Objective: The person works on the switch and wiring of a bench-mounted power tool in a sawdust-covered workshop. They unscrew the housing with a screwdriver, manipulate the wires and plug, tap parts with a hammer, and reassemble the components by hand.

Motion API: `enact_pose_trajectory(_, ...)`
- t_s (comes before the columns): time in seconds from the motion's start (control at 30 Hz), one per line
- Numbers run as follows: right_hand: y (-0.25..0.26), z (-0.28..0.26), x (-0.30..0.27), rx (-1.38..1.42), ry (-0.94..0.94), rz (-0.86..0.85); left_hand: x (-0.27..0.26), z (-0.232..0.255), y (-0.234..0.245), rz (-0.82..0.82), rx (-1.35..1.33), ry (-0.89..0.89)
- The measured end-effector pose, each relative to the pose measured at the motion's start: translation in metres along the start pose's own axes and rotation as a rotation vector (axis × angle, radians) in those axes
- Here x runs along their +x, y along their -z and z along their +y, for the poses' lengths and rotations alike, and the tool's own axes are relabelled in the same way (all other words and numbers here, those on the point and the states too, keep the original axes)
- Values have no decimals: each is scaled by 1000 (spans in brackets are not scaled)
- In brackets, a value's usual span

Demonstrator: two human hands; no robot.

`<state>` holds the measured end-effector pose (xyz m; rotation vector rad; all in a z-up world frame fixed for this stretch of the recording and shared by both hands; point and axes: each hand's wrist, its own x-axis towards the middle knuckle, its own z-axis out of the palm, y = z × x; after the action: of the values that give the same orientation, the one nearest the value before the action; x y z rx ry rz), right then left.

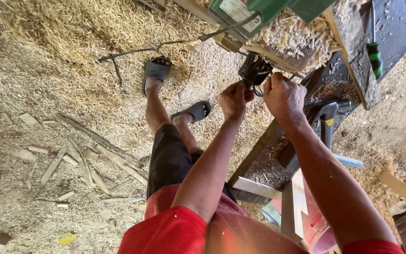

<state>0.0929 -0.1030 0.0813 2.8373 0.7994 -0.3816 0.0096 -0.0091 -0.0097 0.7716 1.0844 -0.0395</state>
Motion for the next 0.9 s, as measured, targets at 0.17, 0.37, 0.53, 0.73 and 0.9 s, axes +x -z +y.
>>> enact_pose_trajectory(0.17, 6, -4, 1, 41, 98, 32, 0, -6, -1, -8, -30, -18)
enact_pose_trajectory(0.37, -7, 21, 4, 57, 99, 51, -1, 2, -4, 3, 33, 24)
enact_pose_trajectory(0.53, -19, 27, 0, 159, 43, 59, -5, 11, -2, 8, 39, 92)
enact_pose_trajectory(0.73, -19, 16, 1, 190, -82, 140, -7, 19, -1, 11, 227, 99)
enact_pose_trajectory(0.9, -12, 18, -1, 308, -141, 115, -9, 17, -1, -5, 164, 79)
